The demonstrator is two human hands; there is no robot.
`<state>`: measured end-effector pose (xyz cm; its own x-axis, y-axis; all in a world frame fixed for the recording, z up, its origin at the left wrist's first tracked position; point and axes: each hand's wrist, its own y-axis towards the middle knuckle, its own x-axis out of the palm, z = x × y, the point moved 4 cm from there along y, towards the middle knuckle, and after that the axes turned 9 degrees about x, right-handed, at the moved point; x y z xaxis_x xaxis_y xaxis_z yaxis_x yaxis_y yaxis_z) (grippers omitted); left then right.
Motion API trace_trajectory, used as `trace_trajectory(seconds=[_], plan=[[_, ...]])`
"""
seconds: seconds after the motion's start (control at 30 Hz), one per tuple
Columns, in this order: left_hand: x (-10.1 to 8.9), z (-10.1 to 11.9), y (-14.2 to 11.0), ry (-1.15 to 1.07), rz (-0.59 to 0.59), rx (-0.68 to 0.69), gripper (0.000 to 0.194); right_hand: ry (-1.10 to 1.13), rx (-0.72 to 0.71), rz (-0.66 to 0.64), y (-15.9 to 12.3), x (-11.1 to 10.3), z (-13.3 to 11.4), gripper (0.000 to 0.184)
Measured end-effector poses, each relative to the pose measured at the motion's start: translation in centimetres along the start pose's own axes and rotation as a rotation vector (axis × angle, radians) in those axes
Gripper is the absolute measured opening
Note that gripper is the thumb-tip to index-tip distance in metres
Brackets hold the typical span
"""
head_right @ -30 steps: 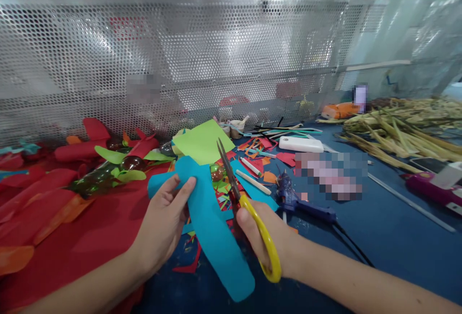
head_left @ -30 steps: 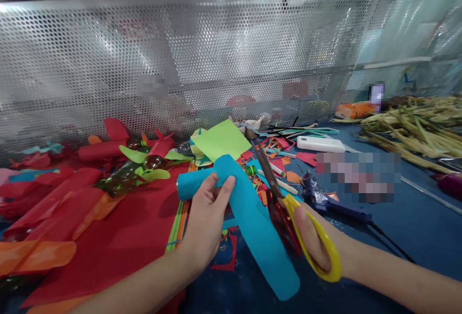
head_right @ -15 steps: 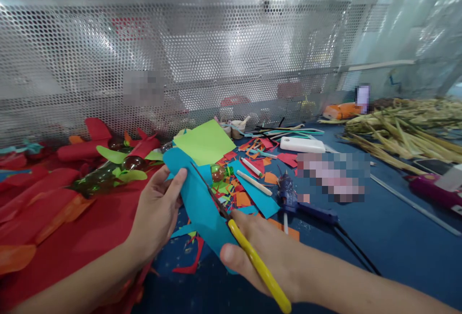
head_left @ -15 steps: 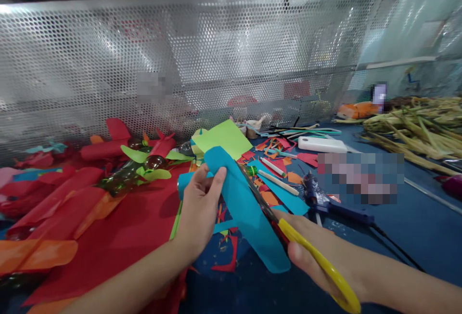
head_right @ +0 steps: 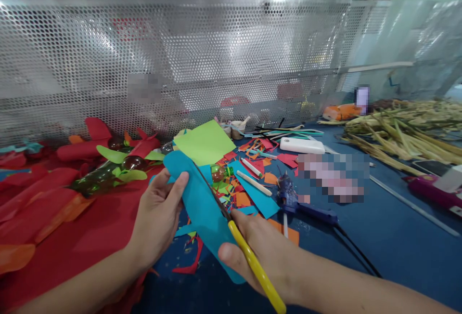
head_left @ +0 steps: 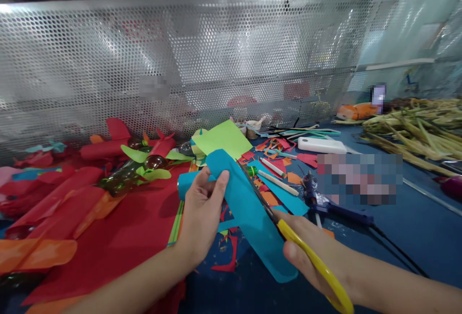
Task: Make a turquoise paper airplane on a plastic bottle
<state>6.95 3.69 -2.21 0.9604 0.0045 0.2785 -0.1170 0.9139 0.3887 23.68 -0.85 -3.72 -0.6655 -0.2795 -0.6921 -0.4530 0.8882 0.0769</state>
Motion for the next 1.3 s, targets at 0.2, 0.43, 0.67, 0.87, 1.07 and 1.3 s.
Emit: trace_trajectory(seconds=[0.2,0.43,0.67,0.87,1.07,1.3], plan=[[-0.2,-0.3,0.0,-0.004,0.031,-0.003,0.020,0.035,-0.026,0.012,0.2,0.3,0.4,0.066],[-0.4,-0.6,0.0,0.002,0.030,-0.008,0.020,0.140,0.012,-0.031,0.1,1.1,1.6,0.061],[-0.7,-0.7,0.0,0.048,0.058,-0.029,0.028,0.153,0.038,-0.029,0.4,1.1,1.2,0.065],[-0.3,-0.5,0.1,0.048,-0.027,-0.011,0.017,0.154,0.110,-0.002,0.5,0.9,0.9,0.069],[0.1,-0.4,0.7,-0.036,0.003,-0.056,0.025,0.160,0.241,0.076,1.5,-0.7,2.0,0.048],[-0.6,-1.3,1.9,-0.035,0.065,-0.103,0.034,-0.529,0.417,0.177,3.0,-3.0,4.0,0.022]])
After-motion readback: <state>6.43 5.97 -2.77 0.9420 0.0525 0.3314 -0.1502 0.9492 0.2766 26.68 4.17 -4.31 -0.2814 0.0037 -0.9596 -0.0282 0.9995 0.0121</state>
